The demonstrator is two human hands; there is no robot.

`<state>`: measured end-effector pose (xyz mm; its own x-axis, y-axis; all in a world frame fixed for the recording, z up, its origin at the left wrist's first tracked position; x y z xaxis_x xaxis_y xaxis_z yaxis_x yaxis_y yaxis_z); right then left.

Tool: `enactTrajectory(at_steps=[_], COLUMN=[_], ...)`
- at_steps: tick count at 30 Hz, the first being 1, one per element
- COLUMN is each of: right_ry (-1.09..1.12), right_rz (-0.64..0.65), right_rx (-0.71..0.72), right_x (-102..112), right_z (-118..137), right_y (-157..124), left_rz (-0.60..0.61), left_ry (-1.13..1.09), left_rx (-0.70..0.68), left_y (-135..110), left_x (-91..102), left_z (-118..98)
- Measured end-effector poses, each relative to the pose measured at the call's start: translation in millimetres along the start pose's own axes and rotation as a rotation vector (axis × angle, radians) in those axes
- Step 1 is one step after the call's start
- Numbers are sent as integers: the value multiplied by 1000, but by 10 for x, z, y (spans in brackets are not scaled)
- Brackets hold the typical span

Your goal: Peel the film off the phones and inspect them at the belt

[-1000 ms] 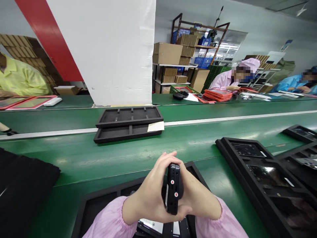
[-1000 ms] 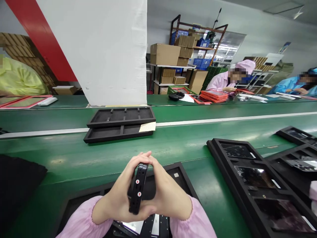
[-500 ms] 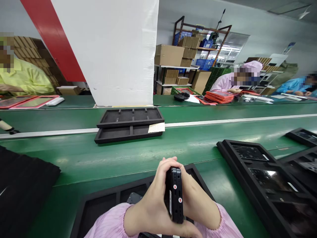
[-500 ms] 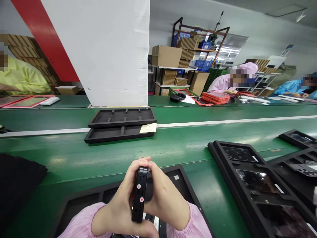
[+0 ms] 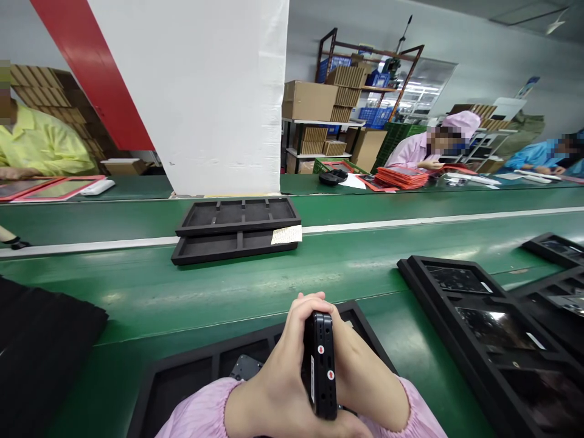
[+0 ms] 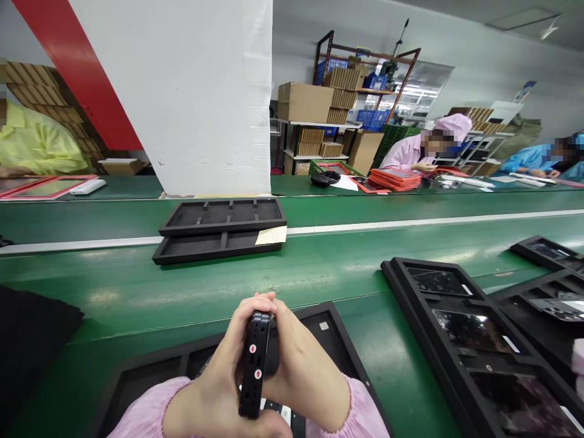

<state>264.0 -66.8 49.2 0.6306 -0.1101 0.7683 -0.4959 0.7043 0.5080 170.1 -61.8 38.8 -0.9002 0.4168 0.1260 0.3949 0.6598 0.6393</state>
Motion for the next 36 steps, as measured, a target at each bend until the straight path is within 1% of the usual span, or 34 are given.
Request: enactTrajectory(at_steps=[6,12,16,21,27,32,36], right_ry=[68,49,3,1,67,148,144], right_rz=[7,14,61,116,141,151,164], right_rx=[-19,13,64,96,63,-10,-30], right_x=[13,-8,-68,-140,-211,-241,-222], right_z=[6,15,-7,-35,-54,-90,-88], right_y=[17,17,-3,3,1,-28,-41], left_rz=[-16,-10,36,22,14,3,3], left_ry=[7,-14,76,162,202,158,110], left_rx=[23,21,100,184,266,270,275], left_y=[-37,-17,-28,-68,-83,-93,-109], left_x=[-18,-15,-46,-59,-56,-46,-39], left_z=[36,-14,-22,-4,15,18,31])
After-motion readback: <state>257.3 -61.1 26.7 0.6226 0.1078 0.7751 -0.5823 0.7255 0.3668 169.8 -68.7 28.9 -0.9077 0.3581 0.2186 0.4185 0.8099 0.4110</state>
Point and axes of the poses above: each hand's wrist, its own y-axis towards the middle knuckle, its own x-axis out of the back of the hand, z = x × y, the point moved 6 cm from there along y, towards the middle knuckle, and after that the axes turned 6 degrees about -y, right-handed, at the moved point
